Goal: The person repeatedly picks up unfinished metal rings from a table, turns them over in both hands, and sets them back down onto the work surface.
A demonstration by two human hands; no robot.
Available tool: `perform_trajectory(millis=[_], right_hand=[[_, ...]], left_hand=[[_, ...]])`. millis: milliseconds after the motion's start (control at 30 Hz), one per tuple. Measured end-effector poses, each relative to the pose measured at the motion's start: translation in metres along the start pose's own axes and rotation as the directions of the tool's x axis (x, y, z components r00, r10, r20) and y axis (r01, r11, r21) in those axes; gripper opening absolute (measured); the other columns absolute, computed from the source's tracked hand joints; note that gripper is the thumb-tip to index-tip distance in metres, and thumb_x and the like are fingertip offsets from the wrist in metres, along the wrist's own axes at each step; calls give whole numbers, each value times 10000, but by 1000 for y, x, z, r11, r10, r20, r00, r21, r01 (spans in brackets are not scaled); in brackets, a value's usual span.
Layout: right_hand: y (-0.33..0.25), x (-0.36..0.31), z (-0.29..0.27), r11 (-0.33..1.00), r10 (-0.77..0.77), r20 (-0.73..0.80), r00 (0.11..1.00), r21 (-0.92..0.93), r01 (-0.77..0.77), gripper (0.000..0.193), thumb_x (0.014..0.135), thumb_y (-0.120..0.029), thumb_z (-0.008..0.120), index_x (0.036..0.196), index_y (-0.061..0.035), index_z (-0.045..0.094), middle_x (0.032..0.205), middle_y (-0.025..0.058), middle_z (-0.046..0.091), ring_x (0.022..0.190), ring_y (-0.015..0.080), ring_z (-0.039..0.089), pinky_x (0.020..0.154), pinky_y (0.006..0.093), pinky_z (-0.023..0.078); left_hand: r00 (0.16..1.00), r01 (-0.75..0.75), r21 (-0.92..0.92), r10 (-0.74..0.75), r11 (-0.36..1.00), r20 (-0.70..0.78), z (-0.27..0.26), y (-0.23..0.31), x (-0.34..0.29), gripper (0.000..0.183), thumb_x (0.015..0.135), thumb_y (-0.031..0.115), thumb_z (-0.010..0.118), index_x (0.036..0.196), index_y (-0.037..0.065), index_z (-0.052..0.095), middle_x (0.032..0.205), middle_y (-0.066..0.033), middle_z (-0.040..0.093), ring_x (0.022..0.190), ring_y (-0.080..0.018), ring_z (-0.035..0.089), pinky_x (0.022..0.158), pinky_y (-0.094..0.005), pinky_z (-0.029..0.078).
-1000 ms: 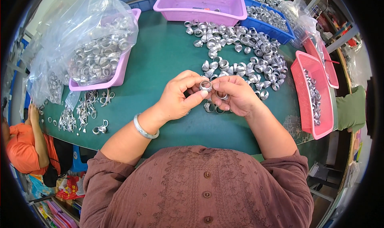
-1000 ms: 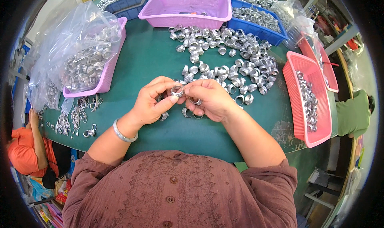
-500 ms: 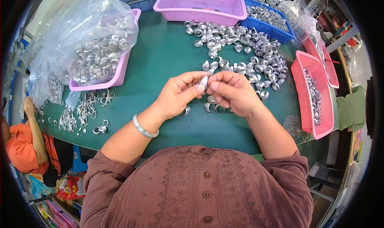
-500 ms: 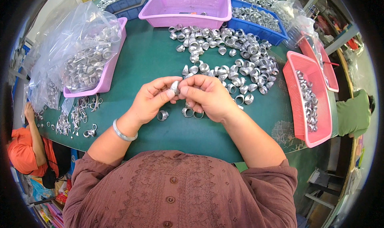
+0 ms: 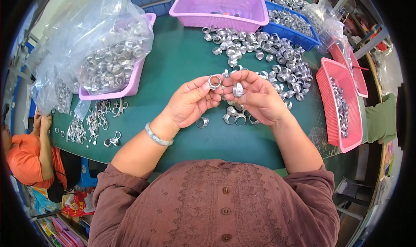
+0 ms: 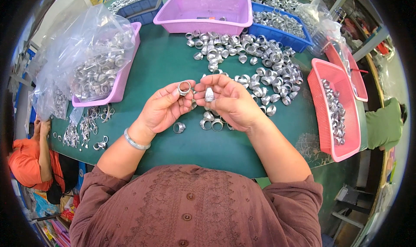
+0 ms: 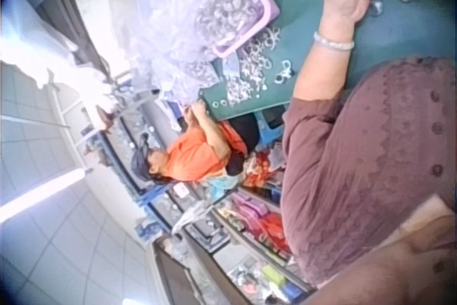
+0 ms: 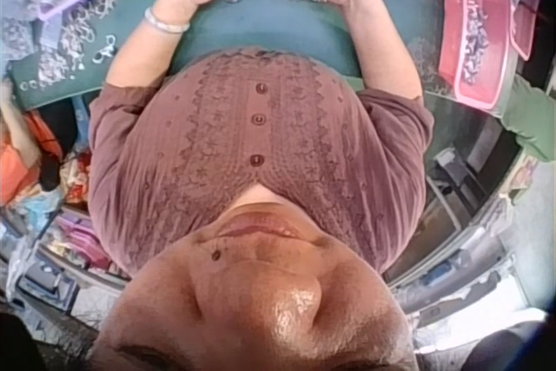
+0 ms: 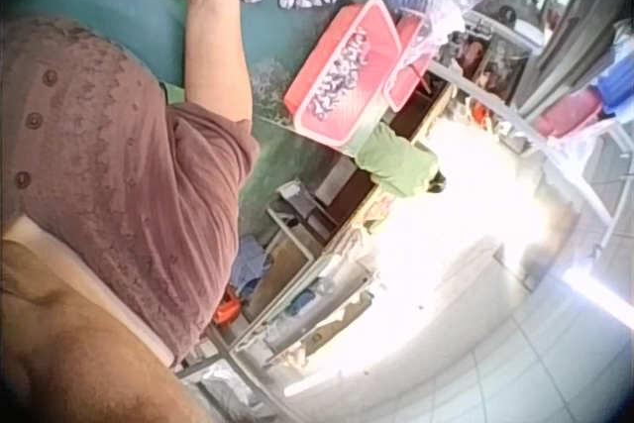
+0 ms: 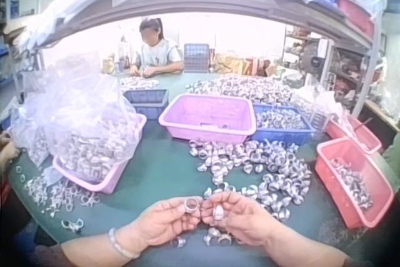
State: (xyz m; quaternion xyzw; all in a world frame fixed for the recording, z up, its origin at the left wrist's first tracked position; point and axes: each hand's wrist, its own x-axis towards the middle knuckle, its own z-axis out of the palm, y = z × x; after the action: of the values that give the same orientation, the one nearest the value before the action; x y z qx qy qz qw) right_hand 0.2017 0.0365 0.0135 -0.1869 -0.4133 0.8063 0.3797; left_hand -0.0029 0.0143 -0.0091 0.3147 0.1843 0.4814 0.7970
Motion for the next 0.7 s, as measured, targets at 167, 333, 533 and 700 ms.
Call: perform_trajectory(millis=[167, 333, 533, 700], right_hand=[[-1, 1, 0, 999, -26, -12, 1000, -37, 25, 358, 796, 16, 536, 1140, -8, 438, 1116, 125, 517, 995, 197, 537, 876, 325, 439], [-2, 2, 1, 997, -9, -40, 999, -72, 6, 326, 823, -16, 549, 1131, -8, 444, 1088, 117, 542, 913, 173, 571, 785, 284, 466], [-4, 1, 0, 989, -25, -45, 999, -148, 18, 294, 835, -16, 535, 1118, -13, 456, 1097, 103, 543, 832, 136, 562, 704, 246, 454], [1, 2, -1, 994, -41, -39, 998, -106, 36, 292, 854, -31, 513, 1141, -7, 463, 1097, 96, 543, 827, 135, 556, 712, 247, 452]], left_hand=[[1000, 9, -35, -9, 999, 4, -1, 2, 1, 337, 904, 151, 478, 1194, -21, 459, 948, -57, 572, 836, -128, 547, 772, -249, 459], [1000, 5, -41, -4, 999, 25, -2, 2, 1, 333, 905, 142, 470, 1198, -17, 458, 953, -62, 568, 851, -130, 540, 769, -251, 456], [999, -9, -39, 11, 999, 48, -4, 1, 1, 331, 907, 131, 463, 1204, -13, 451, 981, -69, 560, 875, -136, 538, 774, -255, 455], [999, -6, -32, 8, 999, 35, -5, 0, 1, 332, 908, 129, 459, 1208, -13, 447, 988, -70, 558, 880, -138, 538, 782, -258, 456]])
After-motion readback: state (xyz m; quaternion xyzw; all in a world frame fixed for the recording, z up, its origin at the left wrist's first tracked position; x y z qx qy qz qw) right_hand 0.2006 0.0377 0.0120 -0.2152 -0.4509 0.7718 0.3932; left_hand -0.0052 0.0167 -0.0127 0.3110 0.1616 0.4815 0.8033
